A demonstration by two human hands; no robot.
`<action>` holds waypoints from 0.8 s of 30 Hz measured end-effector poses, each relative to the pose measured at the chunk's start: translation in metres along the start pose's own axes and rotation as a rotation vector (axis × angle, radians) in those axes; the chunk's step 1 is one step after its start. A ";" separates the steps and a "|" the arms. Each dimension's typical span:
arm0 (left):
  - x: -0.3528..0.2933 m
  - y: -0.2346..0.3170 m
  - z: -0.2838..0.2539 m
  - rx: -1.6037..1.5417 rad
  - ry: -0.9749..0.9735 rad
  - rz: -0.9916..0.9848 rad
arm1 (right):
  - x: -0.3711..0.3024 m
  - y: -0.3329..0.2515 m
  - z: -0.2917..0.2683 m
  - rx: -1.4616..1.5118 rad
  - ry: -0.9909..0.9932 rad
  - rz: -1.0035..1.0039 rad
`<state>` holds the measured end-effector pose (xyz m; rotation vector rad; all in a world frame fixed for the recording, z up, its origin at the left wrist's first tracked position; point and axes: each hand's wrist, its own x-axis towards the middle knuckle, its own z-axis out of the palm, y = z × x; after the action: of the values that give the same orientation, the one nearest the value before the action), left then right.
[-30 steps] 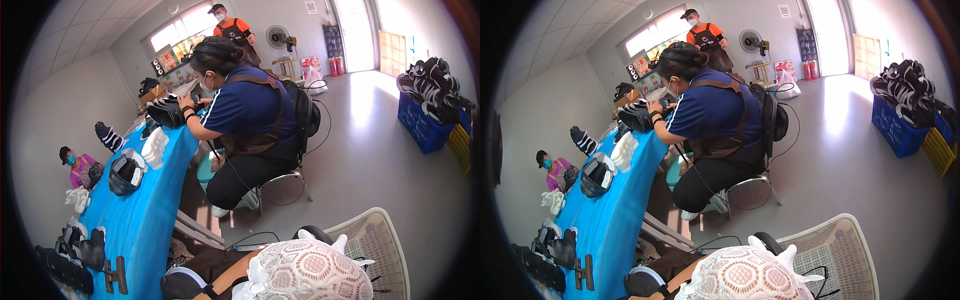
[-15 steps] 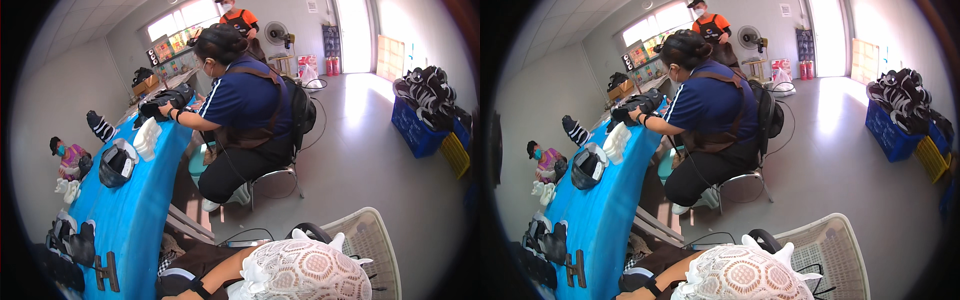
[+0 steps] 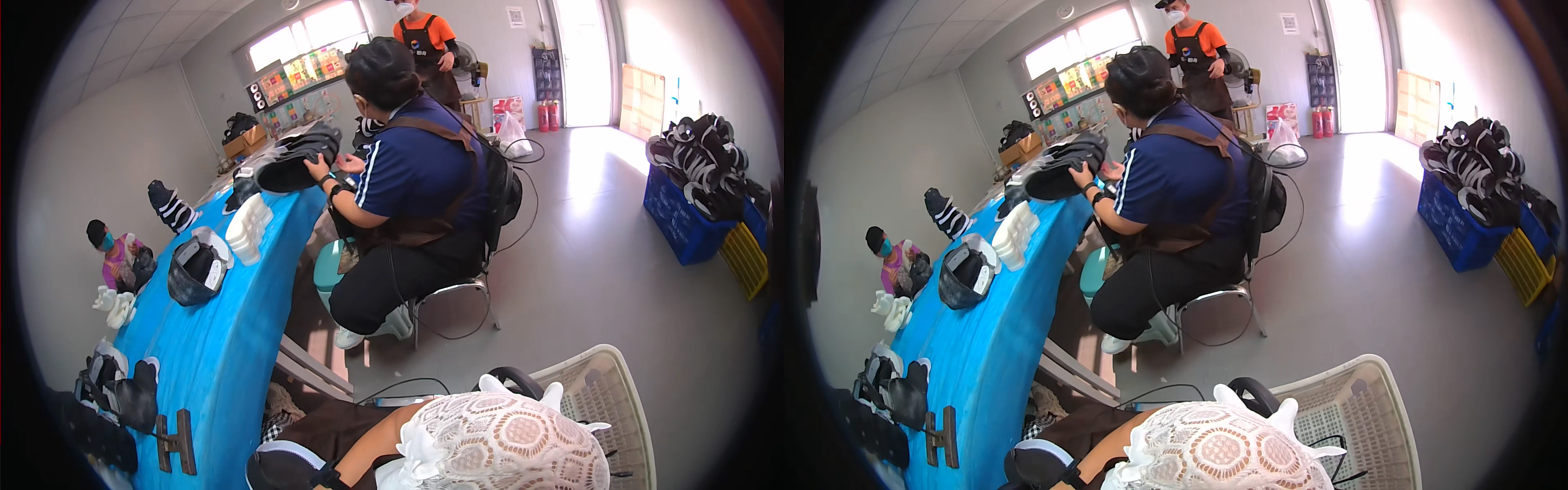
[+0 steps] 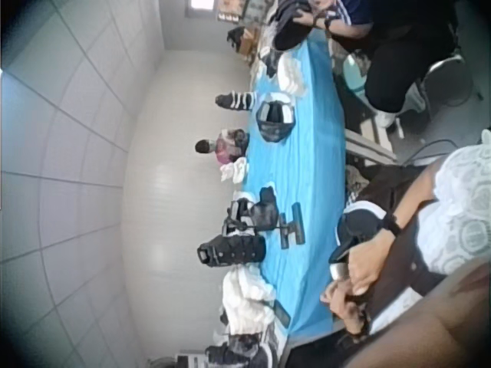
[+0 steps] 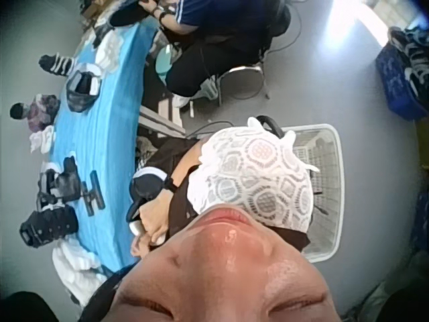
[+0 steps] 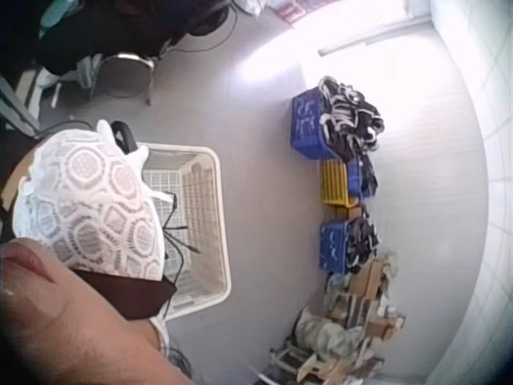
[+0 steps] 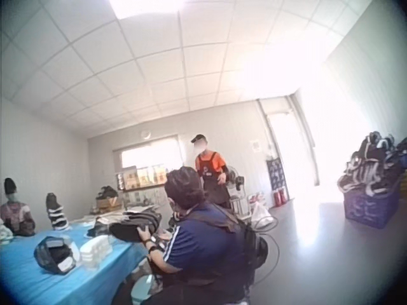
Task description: Manually fitting shoe upper components and foam inserts together at an industrial workstation.
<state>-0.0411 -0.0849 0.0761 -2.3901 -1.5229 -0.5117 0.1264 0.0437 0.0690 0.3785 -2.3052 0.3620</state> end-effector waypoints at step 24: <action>0.025 0.020 -0.024 -0.157 0.397 -0.737 | 0.001 0.004 -0.035 0.139 0.002 -0.196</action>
<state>-0.0170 -0.0825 0.1074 -1.5958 -2.1747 -1.2029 0.1467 0.0605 0.0929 0.6671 -2.2233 0.4242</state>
